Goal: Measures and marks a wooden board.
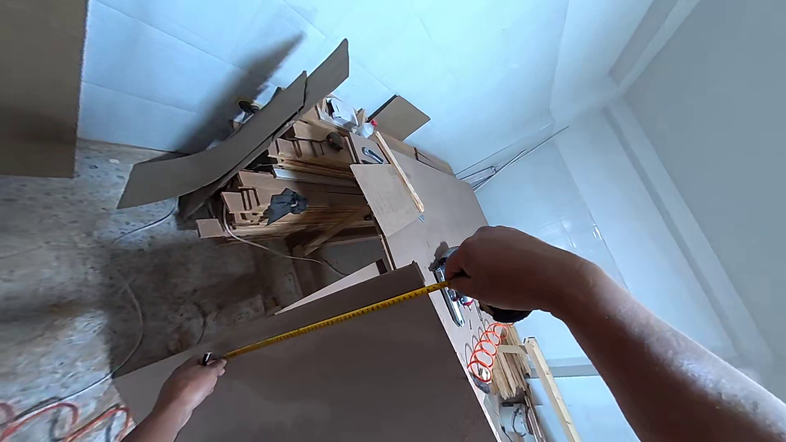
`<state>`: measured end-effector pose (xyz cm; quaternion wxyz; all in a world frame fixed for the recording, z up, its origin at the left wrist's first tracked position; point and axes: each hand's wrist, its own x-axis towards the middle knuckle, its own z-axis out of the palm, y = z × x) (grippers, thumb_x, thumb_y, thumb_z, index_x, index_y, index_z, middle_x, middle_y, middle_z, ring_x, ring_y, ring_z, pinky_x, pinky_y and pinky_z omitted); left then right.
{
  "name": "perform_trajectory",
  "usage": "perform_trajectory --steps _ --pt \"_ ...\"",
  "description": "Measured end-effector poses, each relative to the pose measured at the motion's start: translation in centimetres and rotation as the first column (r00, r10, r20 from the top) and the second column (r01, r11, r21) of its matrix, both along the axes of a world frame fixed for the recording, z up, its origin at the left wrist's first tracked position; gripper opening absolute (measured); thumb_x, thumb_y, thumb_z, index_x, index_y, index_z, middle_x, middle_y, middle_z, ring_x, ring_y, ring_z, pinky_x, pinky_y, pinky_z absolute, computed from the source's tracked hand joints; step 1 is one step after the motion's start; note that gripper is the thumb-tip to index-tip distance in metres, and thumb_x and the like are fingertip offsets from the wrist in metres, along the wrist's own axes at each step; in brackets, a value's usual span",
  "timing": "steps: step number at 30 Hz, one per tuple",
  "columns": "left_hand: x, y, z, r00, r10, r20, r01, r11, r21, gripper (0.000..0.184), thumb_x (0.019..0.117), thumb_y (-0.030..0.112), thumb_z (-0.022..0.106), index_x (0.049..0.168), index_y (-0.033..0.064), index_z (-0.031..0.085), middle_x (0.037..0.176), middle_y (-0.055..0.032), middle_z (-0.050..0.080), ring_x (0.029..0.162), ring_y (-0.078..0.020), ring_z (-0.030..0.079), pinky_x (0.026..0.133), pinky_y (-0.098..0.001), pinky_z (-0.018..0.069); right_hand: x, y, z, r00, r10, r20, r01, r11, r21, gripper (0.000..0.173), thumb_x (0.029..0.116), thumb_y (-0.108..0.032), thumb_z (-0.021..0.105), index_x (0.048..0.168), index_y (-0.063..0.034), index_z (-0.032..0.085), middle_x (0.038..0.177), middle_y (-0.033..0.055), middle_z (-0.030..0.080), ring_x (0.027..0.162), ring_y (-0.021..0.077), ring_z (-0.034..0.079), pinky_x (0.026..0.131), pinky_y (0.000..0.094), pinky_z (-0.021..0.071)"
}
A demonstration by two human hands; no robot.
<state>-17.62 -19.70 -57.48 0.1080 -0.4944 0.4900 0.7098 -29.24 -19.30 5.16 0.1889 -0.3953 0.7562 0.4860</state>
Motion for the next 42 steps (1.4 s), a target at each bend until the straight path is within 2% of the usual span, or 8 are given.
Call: perform_trajectory --steps 16,19,25,29,32,35,39,42 --pt "2.5 -1.7 0.5 0.997 0.046 -0.065 -0.044 0.999 0.032 0.033 0.1048 0.014 0.052 0.135 0.0032 0.059 0.111 -0.0178 0.066 0.083 -0.0236 0.056 0.075 -0.0464 0.0463 -0.1 -2.0 -2.9 1.000 0.026 0.013 -0.027 0.996 0.085 0.017 0.1017 -0.031 0.060 0.091 -0.0255 0.072 0.076 -0.0062 0.065 0.071 0.0122 0.063 0.062 0.0392 0.0506" --pt "4.8 -1.9 0.4 0.990 0.131 -0.055 -0.124 0.985 0.118 0.034 0.1066 0.011 0.048 0.139 0.0046 0.054 0.103 -0.0116 0.065 0.072 -0.0143 0.053 0.066 -0.0355 0.0453 -0.4 -1.9 -2.9 0.999 0.034 0.028 -0.037 0.995 0.089 0.018 0.1021 -0.032 0.059 0.090 -0.0246 0.071 0.076 -0.0062 0.064 0.071 0.0123 0.063 0.062 0.0397 0.0510" --pt "8.9 -2.0 0.6 0.994 0.106 -0.030 -0.097 0.975 0.200 0.051 0.1112 0.049 0.034 0.150 0.0176 0.043 0.095 -0.0094 0.067 0.059 -0.0134 0.057 0.053 -0.0305 0.0461 -0.5 -2.3 -2.9 0.999 -0.019 0.027 0.017 0.996 0.085 0.019 0.1018 -0.032 0.059 0.089 -0.0249 0.072 0.073 -0.0067 0.064 0.069 0.0111 0.062 0.061 0.0385 0.0496" --pt "7.2 0.5 2.9 0.975 -0.083 -0.205 0.047 0.984 -0.173 0.055 0.1027 0.031 0.062 0.147 0.0005 0.049 0.128 -0.0296 0.063 0.114 -0.0416 0.065 0.100 -0.0620 0.0499 -0.7 -2.4 -3.0 1.000 -0.001 0.028 -0.002 0.996 0.092 0.021 0.1009 -0.032 0.060 0.085 -0.0247 0.071 0.071 -0.0065 0.062 0.067 0.0113 0.061 0.059 0.0385 0.0487" --pt "3.5 3.4 9.6 0.949 -0.107 -0.298 0.009 0.950 -0.312 0.070 0.1006 0.046 0.062 0.154 0.0036 0.043 0.141 -0.0258 0.059 0.131 -0.0416 0.057 0.112 -0.0608 0.0425 -0.3 -2.5 -3.0 1.000 0.017 0.018 -0.018 0.994 0.108 0.020 0.1011 -0.032 0.059 0.087 -0.0251 0.071 0.072 -0.0063 0.063 0.068 0.0119 0.061 0.060 0.0387 0.0489" --pt "1.0 5.0 11.8 0.966 -0.020 -0.257 -0.047 0.966 -0.253 0.072 0.1014 0.061 0.051 0.143 0.0019 0.056 0.134 -0.0235 0.064 0.130 -0.0373 0.058 0.111 -0.0588 0.0421 0.0 -2.5 -3.1 1.000 0.030 0.000 -0.030 0.993 0.118 0.018 0.1012 -0.031 0.059 0.090 -0.0259 0.072 0.074 -0.0064 0.064 0.070 0.0120 0.062 0.061 0.0391 0.0495" --pt "0.3 4.5 11.9 0.967 0.083 -0.242 -0.118 0.984 -0.135 0.069 0.1013 0.065 0.047 0.112 0.0000 0.069 0.099 -0.0212 0.067 0.090 -0.0348 0.063 0.080 -0.0585 0.0486 -0.1 -2.2 -3.0 1.000 0.010 0.004 -0.010 0.997 0.079 0.018 0.1015 -0.032 0.060 0.090 -0.0256 0.072 0.073 -0.0062 0.064 0.070 0.0120 0.062 0.061 0.0393 0.0493" --pt "0.2 4.2 12.6 0.968 0.090 -0.234 -0.120 0.986 -0.116 0.071 0.0998 0.065 0.051 0.127 0.0011 0.066 0.116 -0.0240 0.067 0.110 -0.0384 0.063 0.093 -0.0614 0.0481 -0.3 -1.9 -3.0 1.000 0.002 0.021 -0.003 0.999 0.050 0.019 0.1017 -0.032 0.060 0.089 -0.0249 0.072 0.072 -0.0061 0.064 0.068 0.0117 0.062 0.061 0.0391 0.0492"
